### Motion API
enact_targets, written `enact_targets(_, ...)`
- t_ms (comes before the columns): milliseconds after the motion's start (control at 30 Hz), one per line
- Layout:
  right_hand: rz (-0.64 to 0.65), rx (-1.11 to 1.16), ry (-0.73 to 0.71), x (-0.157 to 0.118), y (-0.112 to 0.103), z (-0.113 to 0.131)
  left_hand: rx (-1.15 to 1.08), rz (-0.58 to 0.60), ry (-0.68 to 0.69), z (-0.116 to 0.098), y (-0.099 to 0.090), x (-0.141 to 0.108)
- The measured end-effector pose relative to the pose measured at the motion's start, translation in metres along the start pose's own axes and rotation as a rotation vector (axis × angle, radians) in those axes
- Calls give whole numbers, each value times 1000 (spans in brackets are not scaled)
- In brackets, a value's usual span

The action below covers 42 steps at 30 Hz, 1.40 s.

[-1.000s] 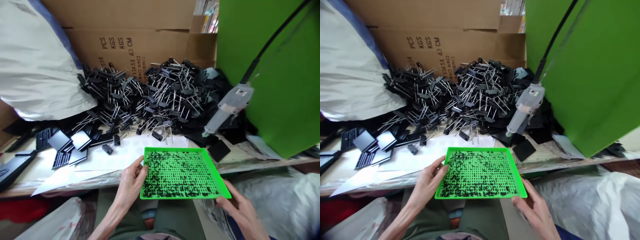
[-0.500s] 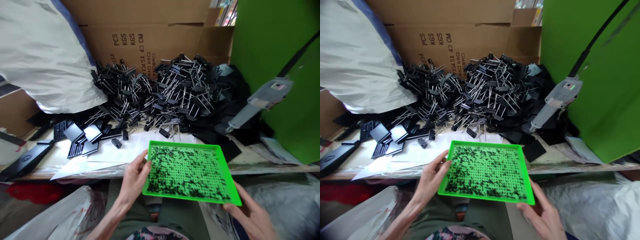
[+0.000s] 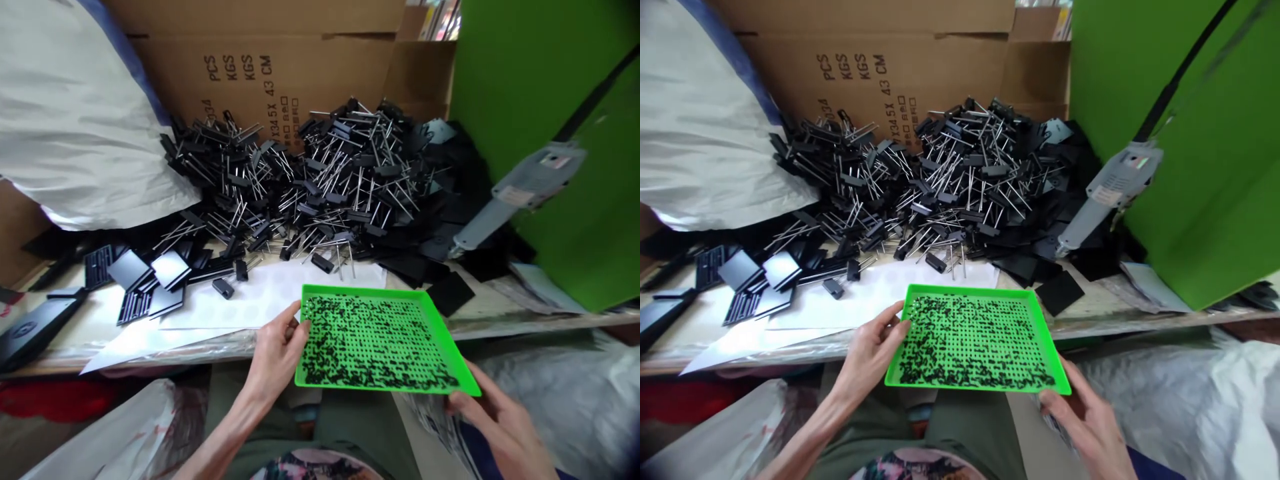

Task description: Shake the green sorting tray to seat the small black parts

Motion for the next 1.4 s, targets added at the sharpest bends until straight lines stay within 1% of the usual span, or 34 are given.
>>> enact_targets(100, -30, 2, 30, -2, 1, 4, -3, 14, -6, -2, 2, 3)
enact_targets(167, -38, 32, 42, -2, 3, 5, 2, 10, -3, -1, 0, 5)
enact_targets(233, -3, 52, 38, -3, 8, 3, 5, -4, 9, 3, -5, 4)
enact_targets(300, 42, 69, 4, -4, 11, 0, 0, -27, 14, 7, -13, 0)
enact_targets(367, 67, 77, -32, -6, 8, -6, 4, -76, 28, 9, -19, -6)
enact_targets(433, 71, 55, -45, -7, 0, -12, 12, -135, 66, 8, -21, -11)
enact_targets(467, 70, 38, -48, -7, -4, -14, 15, -153, 96, 6, -20, -13)
enact_targets(533, 60, 19, -71, -7, -7, -12, 1, -151, 131, 3, -18, -12)
enact_targets(633, 93, 30, -133, -6, 1, -3, -37, -162, 88, 4, -21, -5)
enact_targets(700, 112, 33, -145, -5, 6, 2, -36, -179, 53, 6, -23, -3)
enact_targets(867, -4, 37, -74, -6, -1, -1, -38, -75, 35, 2, -17, -9)
enact_targets(1000, 32, 59, -43, -11, 2, -2, -32, -122, 29, -2, -20, -5)
enact_targets(1133, -23, 65, -29, -7, -5, -8, -4, -58, 36, -4, -11, -3)
enact_targets(1200, -6, 39, -4, -5, -7, -12, -2, -32, 29, -5, -5, -2)
enact_targets(1267, 6, 18, -14, -5, -7, -13, -2, -17, 18, -5, -1, 0)
enact_targets(1333, -11, 20, -30, -6, -4, -10, 1, -12, 13, -4, -1, 2)
enact_targets(1400, -20, 37, -14, -10, 2, -5, 1, -22, 6, -1, -5, 4)
Point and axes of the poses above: each hand's wrist, its own x-axis towards the middle knuckle, its own y-axis out of the palm, z = x × y, the point moved 4 cm from there along x, towards the middle knuckle, and after that the axes turned 14 degrees about -z, right-handed, at the moved point
